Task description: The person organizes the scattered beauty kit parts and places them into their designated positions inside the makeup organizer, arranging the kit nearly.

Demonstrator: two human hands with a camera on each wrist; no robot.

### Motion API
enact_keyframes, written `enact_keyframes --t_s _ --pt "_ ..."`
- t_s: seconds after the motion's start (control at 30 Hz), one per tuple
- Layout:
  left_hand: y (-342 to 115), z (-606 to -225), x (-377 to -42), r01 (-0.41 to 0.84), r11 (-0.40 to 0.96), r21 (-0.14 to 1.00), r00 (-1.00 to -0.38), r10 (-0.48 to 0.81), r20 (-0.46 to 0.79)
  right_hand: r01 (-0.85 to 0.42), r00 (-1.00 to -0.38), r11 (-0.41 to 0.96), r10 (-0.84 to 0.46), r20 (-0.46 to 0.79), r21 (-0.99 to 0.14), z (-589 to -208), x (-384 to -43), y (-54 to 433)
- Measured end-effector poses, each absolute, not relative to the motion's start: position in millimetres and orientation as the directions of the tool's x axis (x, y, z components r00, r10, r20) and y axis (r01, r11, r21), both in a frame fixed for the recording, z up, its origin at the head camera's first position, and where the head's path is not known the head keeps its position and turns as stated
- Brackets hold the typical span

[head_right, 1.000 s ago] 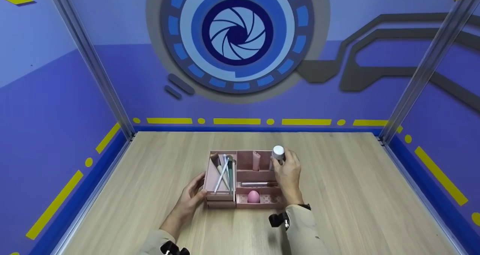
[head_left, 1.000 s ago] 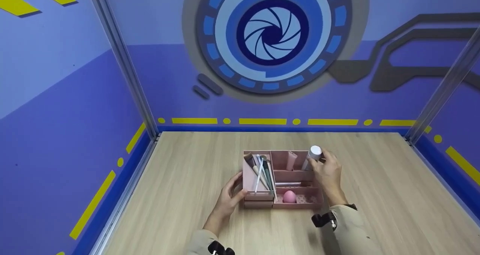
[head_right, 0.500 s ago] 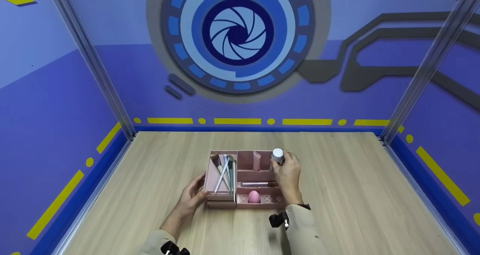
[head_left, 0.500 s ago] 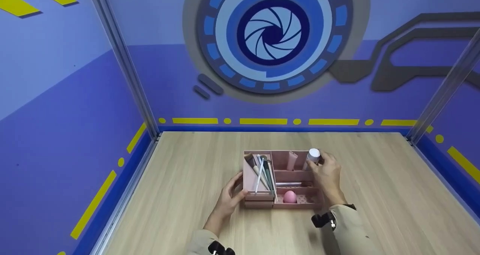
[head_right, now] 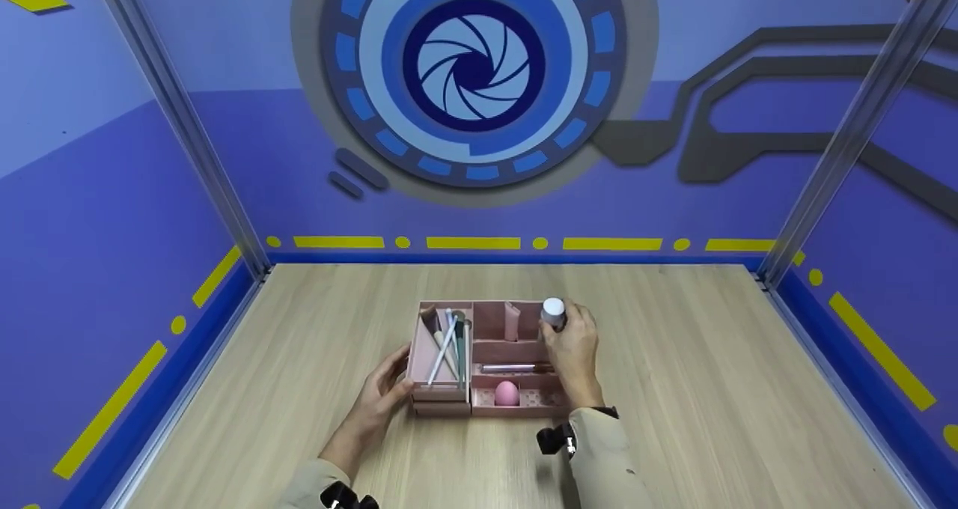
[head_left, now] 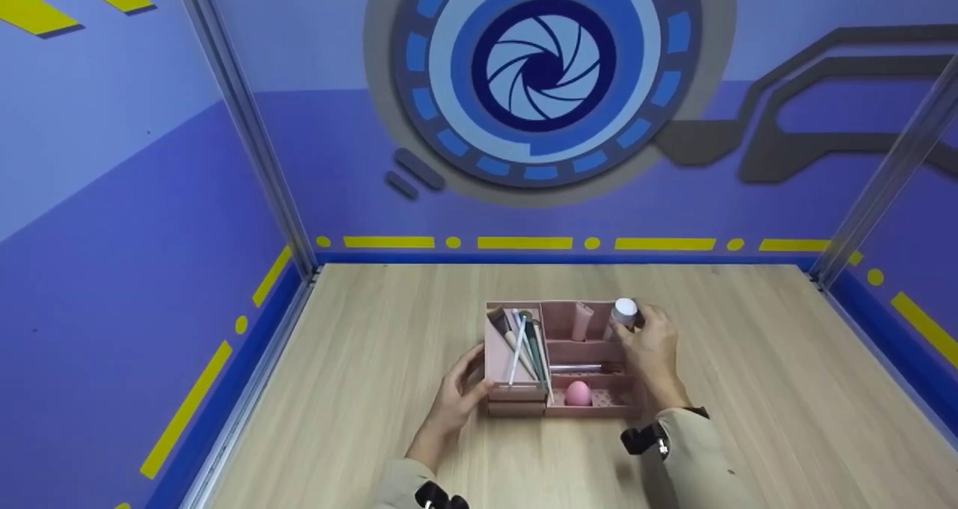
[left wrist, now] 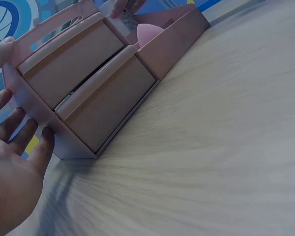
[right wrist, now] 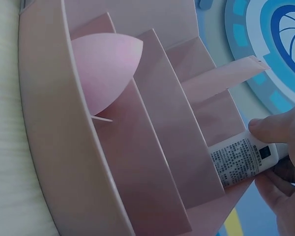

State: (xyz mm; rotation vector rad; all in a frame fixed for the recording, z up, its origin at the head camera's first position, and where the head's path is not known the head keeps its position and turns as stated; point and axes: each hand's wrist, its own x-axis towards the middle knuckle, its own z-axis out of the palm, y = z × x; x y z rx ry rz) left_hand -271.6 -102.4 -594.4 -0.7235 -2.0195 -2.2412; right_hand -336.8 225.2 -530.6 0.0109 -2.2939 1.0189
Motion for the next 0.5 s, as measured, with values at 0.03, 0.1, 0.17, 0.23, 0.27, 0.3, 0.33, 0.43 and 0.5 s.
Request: enact_keyframes --t_s 0.03,0.1,0.17,0.23,0.27,0.3,0.33,0.43,0.5 --pt "-102.7 -594.3 -272.0 0.334 -0.144 0.932 -0.89 0.278 0.362 -0.245 -0.807 0.707 0.231 0.544 -0.664 -530.4 -337.5 225.4" --pt "-103.2 -593.7 -272.4 0.325 -0.138 0.936 -0.892 0.284 0.351 -0.238 -0.809 0.714 0.229 0.541 -0.658 -530.0 -338.5 225.3" --pt "-102.9 -593.1 -272.9 0.306 -0.137 0.942 -0.896 0.291 0.334 -0.226 -0.81 0.723 0.232 0.538 -0.653 -529.7 -338.8 226.1" --pt "-103.0 -592.4 -272.6 0.29 -0.133 0.948 -0.902 0.292 0.317 -0.218 -0.813 0.731 0.231 0.534 -0.647 -529.4 -339.3 226.2" --pt "-102.9 -592.2 -272.4 0.282 -0.134 0.95 -0.906 0.29 0.31 -0.216 -0.814 0.734 0.229 0.533 -0.644 -529.1 -339.5 226.1" --pt "-102.7 -592.0 -272.5 0.285 -0.137 0.949 -0.905 0.287 0.313 -0.212 -0.815 0.736 0.229 0.532 -0.642 -528.8 -339.7 226.2" --pt "-102.7 -592.1 -272.5 0.293 -0.136 0.946 -0.904 0.284 0.321 -0.21 -0.817 0.738 0.228 0.53 -0.641 -528.5 -340.0 226.2" --pt "-102.3 -592.5 -273.3 0.334 -0.133 0.933 -0.893 0.271 0.358 -0.2 -0.827 0.739 0.225 0.515 -0.644 -527.2 -340.4 226.4" --pt "-102.1 -592.9 -273.8 0.326 -0.143 0.934 -0.896 0.267 0.354 -0.192 -0.837 0.738 0.222 0.501 -0.647 -525.9 -340.3 226.7"
